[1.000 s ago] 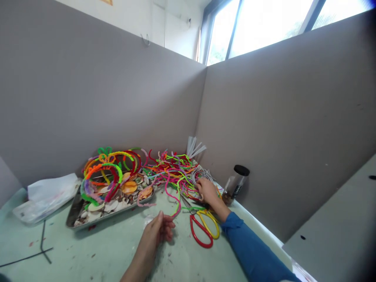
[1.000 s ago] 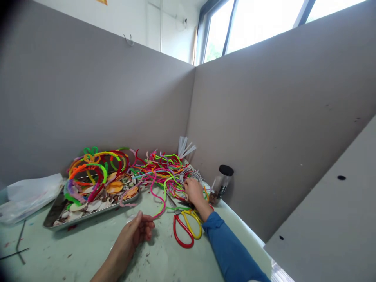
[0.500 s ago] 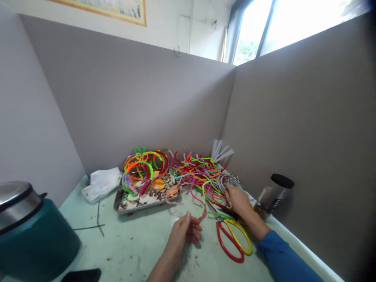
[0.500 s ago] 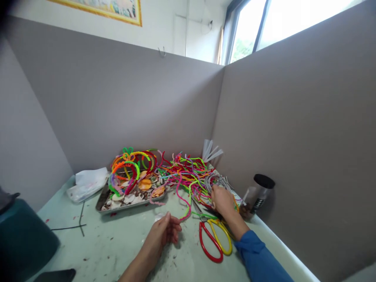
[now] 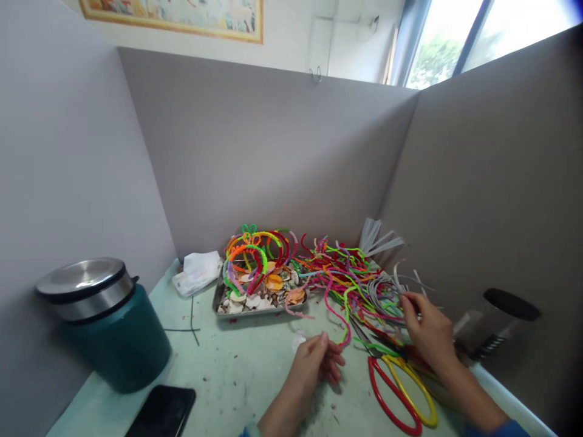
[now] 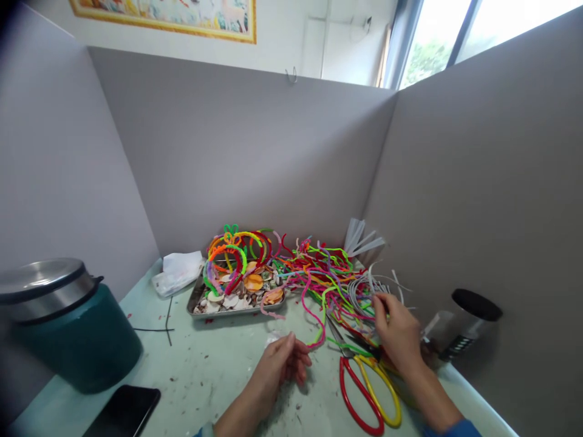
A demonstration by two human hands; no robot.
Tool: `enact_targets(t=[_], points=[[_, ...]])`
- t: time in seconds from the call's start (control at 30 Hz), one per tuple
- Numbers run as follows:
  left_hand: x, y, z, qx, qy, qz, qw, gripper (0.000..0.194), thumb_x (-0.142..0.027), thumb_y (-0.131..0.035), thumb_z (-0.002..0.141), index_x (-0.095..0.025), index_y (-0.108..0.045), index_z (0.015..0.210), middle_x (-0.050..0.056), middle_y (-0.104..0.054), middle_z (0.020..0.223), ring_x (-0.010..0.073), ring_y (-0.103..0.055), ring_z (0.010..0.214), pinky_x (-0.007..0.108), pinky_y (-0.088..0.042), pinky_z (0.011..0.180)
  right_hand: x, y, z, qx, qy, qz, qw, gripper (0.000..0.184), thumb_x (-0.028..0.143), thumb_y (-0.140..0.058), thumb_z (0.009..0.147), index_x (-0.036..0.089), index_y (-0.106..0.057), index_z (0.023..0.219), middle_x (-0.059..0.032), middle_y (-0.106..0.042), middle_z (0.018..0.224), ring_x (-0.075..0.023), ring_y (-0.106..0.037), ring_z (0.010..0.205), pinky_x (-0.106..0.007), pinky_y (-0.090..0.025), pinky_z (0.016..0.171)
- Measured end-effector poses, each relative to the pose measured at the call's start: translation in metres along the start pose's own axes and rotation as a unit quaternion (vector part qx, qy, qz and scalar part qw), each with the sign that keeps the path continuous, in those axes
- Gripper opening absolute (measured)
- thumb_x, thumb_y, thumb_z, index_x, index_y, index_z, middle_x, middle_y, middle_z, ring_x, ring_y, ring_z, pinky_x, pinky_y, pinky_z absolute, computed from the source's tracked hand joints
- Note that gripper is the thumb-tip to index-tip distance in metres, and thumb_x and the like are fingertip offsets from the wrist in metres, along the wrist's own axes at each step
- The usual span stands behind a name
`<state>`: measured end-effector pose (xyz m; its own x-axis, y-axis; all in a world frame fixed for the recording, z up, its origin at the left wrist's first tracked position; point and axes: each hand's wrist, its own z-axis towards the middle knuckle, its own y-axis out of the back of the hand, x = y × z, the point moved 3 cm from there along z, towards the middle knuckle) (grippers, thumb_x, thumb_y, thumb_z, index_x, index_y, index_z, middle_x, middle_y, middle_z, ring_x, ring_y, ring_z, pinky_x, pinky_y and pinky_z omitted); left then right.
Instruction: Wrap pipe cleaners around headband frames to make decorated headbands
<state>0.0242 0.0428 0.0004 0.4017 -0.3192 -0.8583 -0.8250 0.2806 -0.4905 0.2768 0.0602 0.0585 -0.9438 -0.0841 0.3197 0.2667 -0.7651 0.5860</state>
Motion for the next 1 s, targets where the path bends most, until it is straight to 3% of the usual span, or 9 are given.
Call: enact_targets(t=[0.1, 0.2, 0.27, 0.37, 0.43, 0.53, 0.77, 0.87, 1.0], points=[[-0.005, 0.000, -0.001, -0.008, -0.029, -0.025, 0.999, 0.056, -0.063, -0.059, 0.067, -0.008, -0.063, 0.079, 0.010, -0.063, 0.071, 0.0133, -0.055, 0.053, 0.025, -0.041, 0.048, 0.035, 0.009, -0.031, 0.001, 0.150, 0.081, 0.985, 0.012, 0.022, -0.051, 0.084, 0.019, -0.058, 0.094, -0.0078, -0.065, 0.086, -0.0205, -0.060, 0.079, -0.032, -0.043, 0.074], [-0.013, 0.001, -0.003, -0.025, -0.073, -0.085, 0.993, 0.050, -0.054, -0.064, 0.070, -0.009, -0.063, 0.091, 0.013, -0.065, 0.083, 0.0181, -0.060, 0.072, 0.028, -0.046, 0.060, 0.080, 0.009, -0.069, 0.115, 0.292, 0.139, 0.939, 0.020, 0.013, -0.050, 0.082, 0.020, -0.056, 0.099, -0.0075, -0.064, 0.085, -0.0207, -0.057, 0.079, -0.035, -0.042, 0.073], [-0.017, 0.002, -0.004, -0.034, -0.092, -0.120, 0.988, 0.046, -0.051, -0.061, 0.074, -0.011, -0.061, 0.099, 0.011, -0.064, 0.086, 0.0175, -0.060, 0.075, 0.028, -0.046, 0.065, 0.107, 0.006, -0.089, 0.202, 0.337, 0.154, 0.906, 0.018, 0.011, -0.047, 0.082, 0.019, -0.056, 0.096, -0.0063, -0.062, 0.075, -0.0189, -0.054, 0.068, -0.034, -0.040, 0.065], [-0.019, 0.007, -0.006, -0.057, -0.103, -0.110, 0.987, 0.041, -0.048, -0.060, 0.076, -0.013, -0.058, 0.099, 0.001, -0.058, 0.065, 0.0079, -0.050, 0.050, 0.020, -0.040, 0.050, 0.133, 0.005, -0.104, 0.285, 0.355, 0.148, 0.878, 0.016, 0.010, -0.044, 0.083, 0.019, -0.057, 0.084, -0.0051, -0.057, 0.067, -0.0180, -0.050, 0.065, -0.033, -0.038, 0.061], [-0.017, 0.010, -0.006, -0.066, -0.085, -0.091, 0.990, 0.041, -0.048, -0.060, 0.077, -0.014, -0.056, 0.099, -0.006, -0.045, 0.052, 0.0031, -0.029, 0.036, 0.016, -0.025, 0.036, 0.140, 0.007, -0.105, 0.299, 0.349, 0.158, 0.874, 0.013, 0.013, -0.046, 0.084, 0.019, -0.057, 0.083, -0.0049, -0.057, 0.067, -0.0180, -0.050, 0.066, -0.033, -0.038, 0.063], [-0.016, 0.013, -0.005, -0.061, -0.076, -0.074, 0.992, 0.041, -0.050, -0.053, 0.081, -0.014, -0.055, 0.102, -0.010, -0.033, 0.046, 0.0028, -0.017, 0.035, 0.015, -0.015, 0.033, 0.138, 0.012, -0.100, 0.280, 0.314, 0.187, 0.888, 0.011, 0.016, -0.049, 0.084, 0.019, -0.058, 0.088, -0.0056, -0.059, 0.076, -0.0194, -0.052, 0.075, -0.037, -0.040, 0.072], [-0.019, 0.009, -0.005, -0.058, -0.049, -0.057, 0.995, 0.042, -0.047, -0.053, 0.081, -0.013, -0.055, 0.106, -0.010, -0.032, 0.043, 0.0033, -0.014, 0.035, 0.015, -0.013, 0.032, 0.102, 0.003, -0.093, 0.064, 0.089, 0.180, 0.978, 0.027, 0.015, -0.048, 0.084, 0.019, -0.053, 0.111, -0.0123, -0.055, 0.110, -0.0247, -0.051, 0.103, -0.043, -0.042, 0.086], [-0.022, 0.005, -0.008, -0.042, -0.046, -0.031, 0.998, 0.042, -0.044, -0.054, 0.081, -0.012, -0.056, 0.108, -0.010, -0.034, 0.044, 0.0025, -0.015, 0.034, 0.015, -0.014, 0.032, 0.093, -0.006, -0.096, 0.084, 0.016, 0.188, 0.978, 0.031, 0.021, -0.048, 0.086, 0.018, -0.050, 0.117, -0.0122, -0.058, 0.110, -0.0230, -0.056, 0.099, -0.037, -0.045, 0.083], [-0.022, 0.004, -0.008, -0.030, -0.041, -0.025, 0.998, 0.040, -0.044, -0.052, 0.081, -0.012, -0.058, 0.105, -0.008, -0.041, 0.048, 0.0011, -0.017, 0.032, 0.016, -0.013, 0.032, 0.090, -0.013, -0.098, 0.145, -0.020, 0.196, 0.970, 0.024, 0.024, -0.044, 0.089, 0.018, -0.057, 0.108, -0.0074, -0.067, 0.090, -0.0193, -0.062, 0.080, -0.030, -0.046, 0.072]])
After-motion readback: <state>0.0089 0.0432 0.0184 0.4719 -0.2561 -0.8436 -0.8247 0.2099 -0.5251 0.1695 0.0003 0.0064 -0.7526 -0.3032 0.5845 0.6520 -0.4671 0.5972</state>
